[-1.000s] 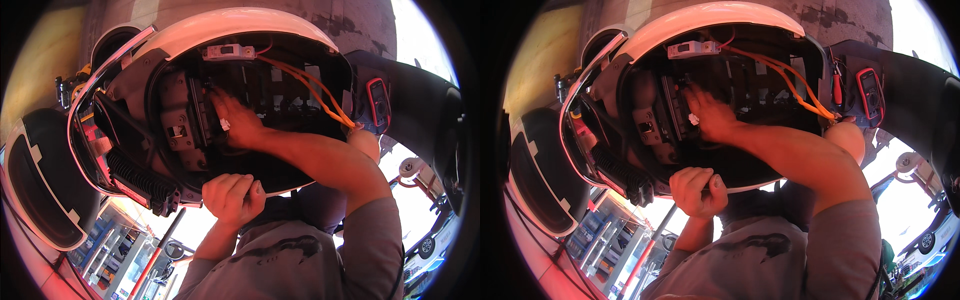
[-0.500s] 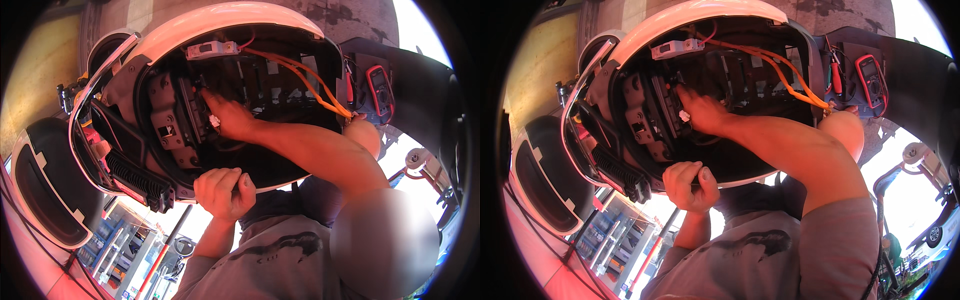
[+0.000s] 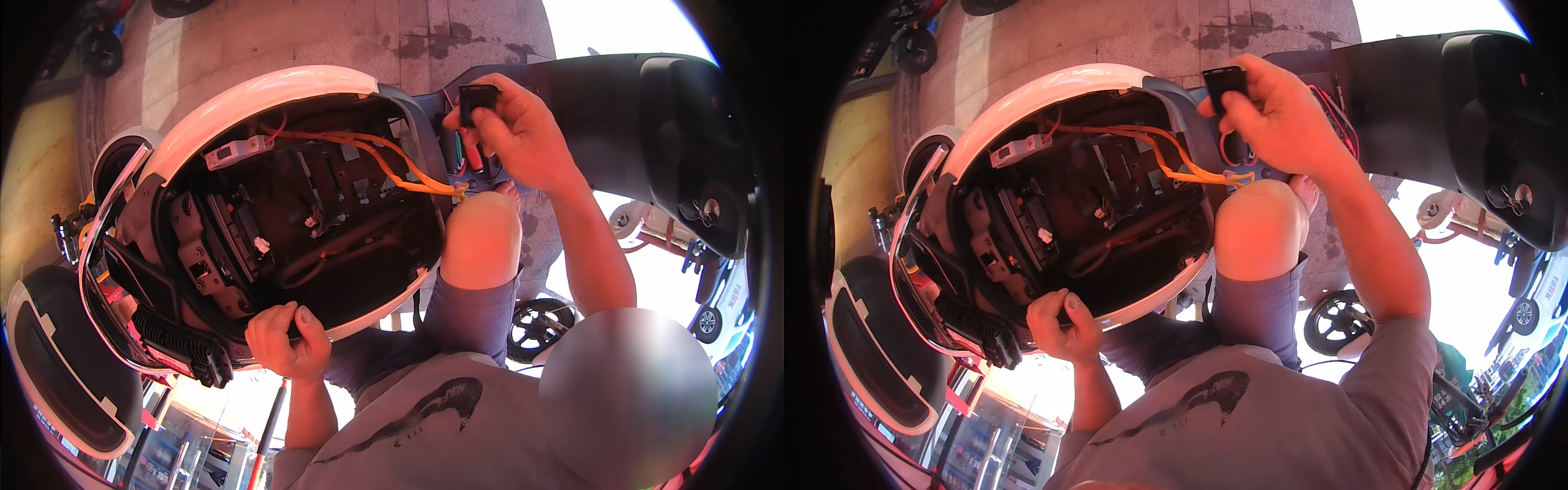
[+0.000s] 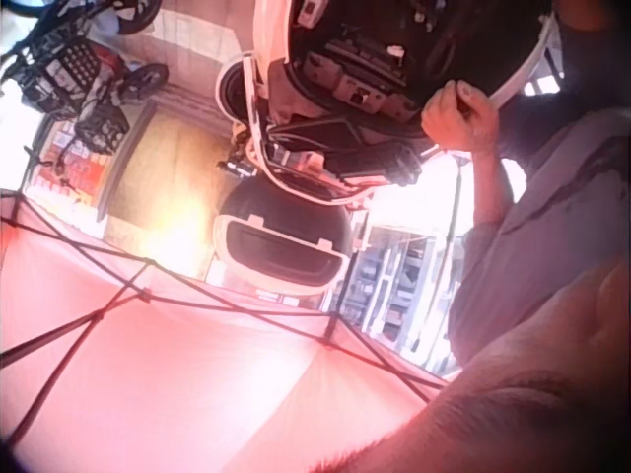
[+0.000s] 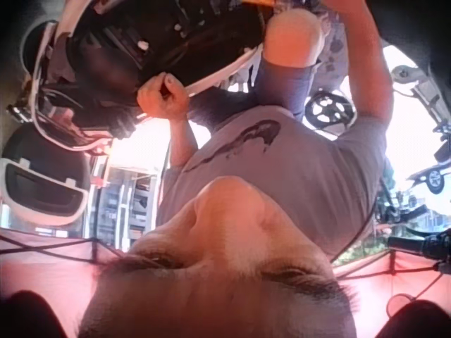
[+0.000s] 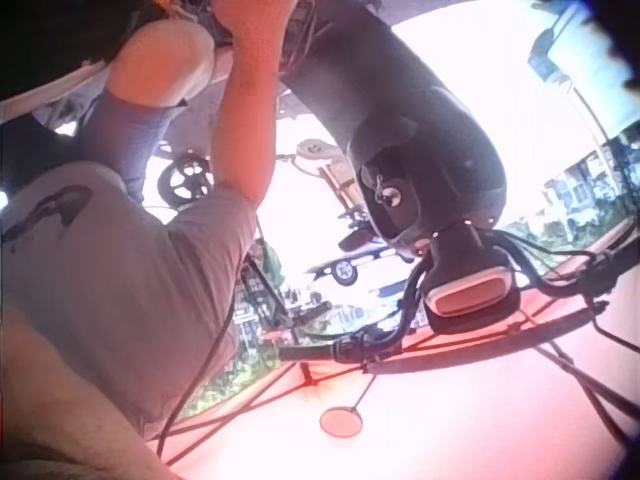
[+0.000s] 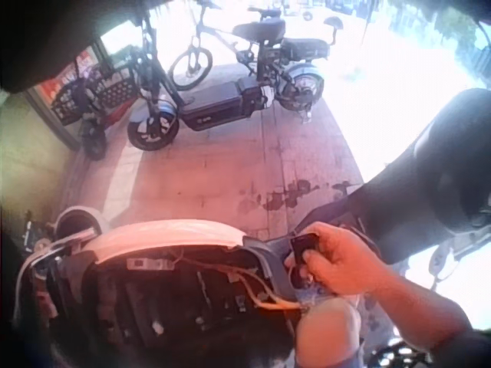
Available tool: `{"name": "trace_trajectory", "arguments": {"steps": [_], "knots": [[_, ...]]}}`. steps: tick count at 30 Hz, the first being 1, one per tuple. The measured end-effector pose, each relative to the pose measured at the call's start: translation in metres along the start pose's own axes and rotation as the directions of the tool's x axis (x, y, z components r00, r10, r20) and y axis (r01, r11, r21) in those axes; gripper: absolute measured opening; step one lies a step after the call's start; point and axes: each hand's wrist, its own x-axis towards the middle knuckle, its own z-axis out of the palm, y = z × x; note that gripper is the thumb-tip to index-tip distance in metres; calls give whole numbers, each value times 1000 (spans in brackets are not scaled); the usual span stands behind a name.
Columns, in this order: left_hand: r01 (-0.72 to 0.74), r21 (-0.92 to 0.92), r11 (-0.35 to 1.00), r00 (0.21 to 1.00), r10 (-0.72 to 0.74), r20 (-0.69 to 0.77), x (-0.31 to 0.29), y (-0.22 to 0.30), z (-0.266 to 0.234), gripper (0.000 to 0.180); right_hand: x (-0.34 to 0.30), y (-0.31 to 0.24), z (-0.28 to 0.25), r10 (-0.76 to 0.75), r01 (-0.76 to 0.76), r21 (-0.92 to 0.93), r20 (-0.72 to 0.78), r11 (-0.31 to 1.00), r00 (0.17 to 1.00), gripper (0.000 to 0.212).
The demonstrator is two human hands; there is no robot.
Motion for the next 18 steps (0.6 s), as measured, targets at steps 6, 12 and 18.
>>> {"name": "trace_trajectory", "arguments": {"steps": [6,12,18], "knots": [[-1,26,1000,1000,1,17,1,0,0,10,2,211,-70,544,-662,-151,-451,735,707,28],[15,48,999,1000,-16,19,0,2,2,8,-10,289,-73,428,-611,-255,-517,750,741,36],[4,51,999,1000,-5,25,-2,-1,2,9,-41,237,-118,283,-464,-200,-571,863,771,33]]}}
